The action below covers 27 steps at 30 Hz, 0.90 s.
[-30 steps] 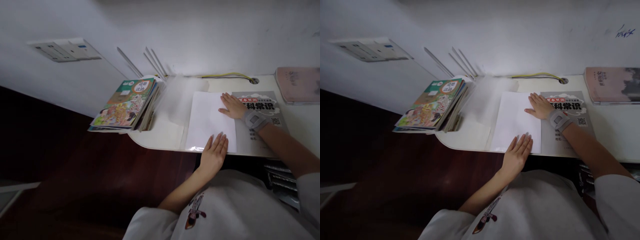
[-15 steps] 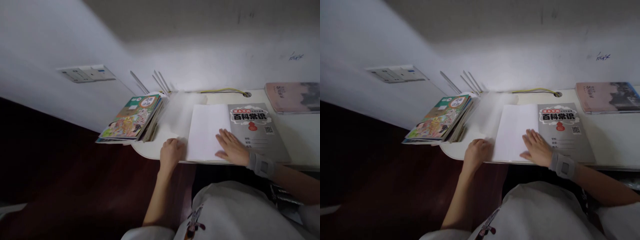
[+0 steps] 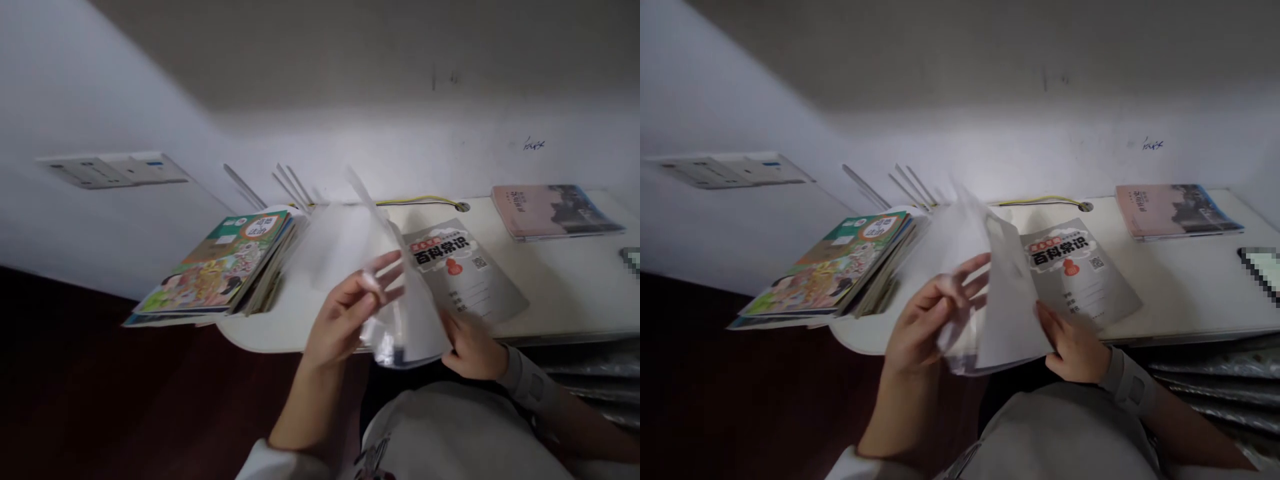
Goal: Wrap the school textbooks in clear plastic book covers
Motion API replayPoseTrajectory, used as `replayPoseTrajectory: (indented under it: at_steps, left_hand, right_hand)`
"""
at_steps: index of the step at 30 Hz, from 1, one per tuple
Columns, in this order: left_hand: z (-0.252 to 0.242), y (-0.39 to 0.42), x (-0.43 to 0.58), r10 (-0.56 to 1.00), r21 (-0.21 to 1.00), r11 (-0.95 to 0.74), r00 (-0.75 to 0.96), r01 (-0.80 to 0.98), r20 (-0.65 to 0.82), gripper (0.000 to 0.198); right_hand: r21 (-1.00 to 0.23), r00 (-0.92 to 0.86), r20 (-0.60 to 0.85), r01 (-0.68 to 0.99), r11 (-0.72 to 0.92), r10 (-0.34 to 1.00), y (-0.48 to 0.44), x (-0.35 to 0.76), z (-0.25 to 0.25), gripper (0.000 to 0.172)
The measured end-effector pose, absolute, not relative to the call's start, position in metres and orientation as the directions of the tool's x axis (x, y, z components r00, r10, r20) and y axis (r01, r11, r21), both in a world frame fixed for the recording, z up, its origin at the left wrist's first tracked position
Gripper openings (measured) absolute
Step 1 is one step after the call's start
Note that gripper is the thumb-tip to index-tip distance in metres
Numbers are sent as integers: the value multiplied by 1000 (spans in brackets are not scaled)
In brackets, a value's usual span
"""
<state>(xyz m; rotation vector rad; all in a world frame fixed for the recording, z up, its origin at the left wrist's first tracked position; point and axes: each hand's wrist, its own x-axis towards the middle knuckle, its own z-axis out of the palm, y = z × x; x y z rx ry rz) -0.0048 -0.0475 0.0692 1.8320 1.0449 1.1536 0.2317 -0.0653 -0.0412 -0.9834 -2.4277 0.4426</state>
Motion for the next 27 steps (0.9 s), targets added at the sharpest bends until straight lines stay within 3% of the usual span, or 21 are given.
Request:
replayPoseTrajectory:
  at_steps: [4, 7, 9, 11, 14, 17, 19, 22, 24, 27]
  left_hand:
    - [61, -26, 33, 700, 563, -704, 556, 433, 448, 57]
    - [37, 4, 54, 673, 307, -734, 585, 606, 452, 66]
    - [16, 25, 63, 718, 172, -664, 556, 728, 418, 72]
    - [-5, 44, 69, 785, 93, -567, 503, 818, 363, 78]
    - [-26, 66, 77, 852, 33, -478, 454, 878, 261, 83]
    - [-36, 80, 84, 866, 47, -496, 490, 867, 97, 77]
    - [-39, 87, 87, 858, 77, -512, 513, 855, 13, 72]
    - [-41, 97, 83, 877, 99, -479, 479, 872, 19, 69]
    - [-42, 102, 76, 916, 115, -401, 396, 909, 71, 66]
    - [-38, 105, 59, 958, 153, -265, 242, 952, 152, 61]
  right_hand:
    - [-665, -392, 295, 571, 481, 872, -68, 262, -41, 60]
    - [-831, -155, 255, 469, 298, 954, -64, 287, -48, 39]
    - [-882, -53, 244, 402, 244, 968, -62, 300, -55, 39]
    - [-886, 42, 281, 396, 243, 959, -61, 309, -61, 50]
    - [-743, 205, 453, 624, 240, 868, -62, 316, -60, 73]
    - [-410, 82, 583, 889, 205, 809, -62, 311, -48, 83]
    - [-215, -157, 517, 928, 305, 842, -59, 301, -41, 79]
    - [-89, -460, 322, 855, 510, 827, -51, 293, -43, 63]
    - [-46, -485, 257, 858, 512, 836, -45, 303, -50, 52]
    - [11, -287, 261, 956, 294, 922, -38, 337, -61, 49]
